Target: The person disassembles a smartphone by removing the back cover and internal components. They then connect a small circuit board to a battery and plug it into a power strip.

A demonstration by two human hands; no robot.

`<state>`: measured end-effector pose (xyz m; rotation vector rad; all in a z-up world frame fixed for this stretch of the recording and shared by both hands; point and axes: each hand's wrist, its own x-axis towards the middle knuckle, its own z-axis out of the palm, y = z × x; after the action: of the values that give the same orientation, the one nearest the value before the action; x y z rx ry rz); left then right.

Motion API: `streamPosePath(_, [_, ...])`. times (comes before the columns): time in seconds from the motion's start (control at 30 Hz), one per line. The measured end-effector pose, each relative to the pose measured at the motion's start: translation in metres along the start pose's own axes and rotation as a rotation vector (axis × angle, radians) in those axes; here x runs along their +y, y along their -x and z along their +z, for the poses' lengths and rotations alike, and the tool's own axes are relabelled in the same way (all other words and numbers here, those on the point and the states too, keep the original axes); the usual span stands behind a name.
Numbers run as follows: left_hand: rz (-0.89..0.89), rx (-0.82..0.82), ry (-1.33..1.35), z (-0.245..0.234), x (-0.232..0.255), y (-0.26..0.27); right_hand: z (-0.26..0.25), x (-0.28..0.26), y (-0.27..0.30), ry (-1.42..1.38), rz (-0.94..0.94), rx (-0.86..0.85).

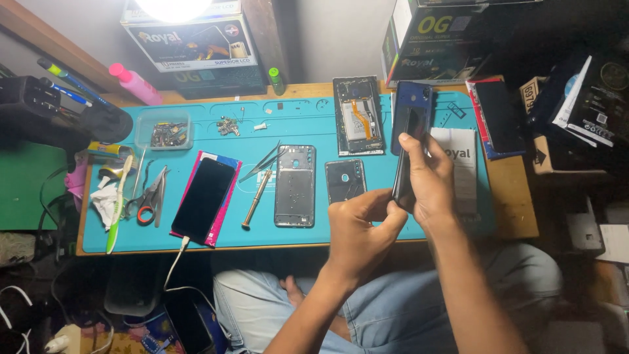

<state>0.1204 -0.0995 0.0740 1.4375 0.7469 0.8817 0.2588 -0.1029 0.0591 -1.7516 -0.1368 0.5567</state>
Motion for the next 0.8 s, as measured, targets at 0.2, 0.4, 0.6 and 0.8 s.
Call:
streamPosePath(0.2, [0.067,0.020,0.083,-0.001,0.011,-0.009,0.001,-0.040,0.030,-0.098,0.133,0.008])
streamPosePath(0.4, [-0.143,0.042,0.204,-0.013,-0.025,-0.027,-0.034,-0.001,0.001,-0.264,0.064,-0.226])
streamPosePath(0.6, [-0.403,-0.343,0.304,-0.056,0.010,-0.054,-0.079,-0.033,0.003,0.788,-0.934,-0.726])
streamPosePath(0.8, [-0.552,-0.374,0.413,-0.060,0.016,-0.048,-0.075,-0.041,-0.001,0.757,-0.723,-0.842])
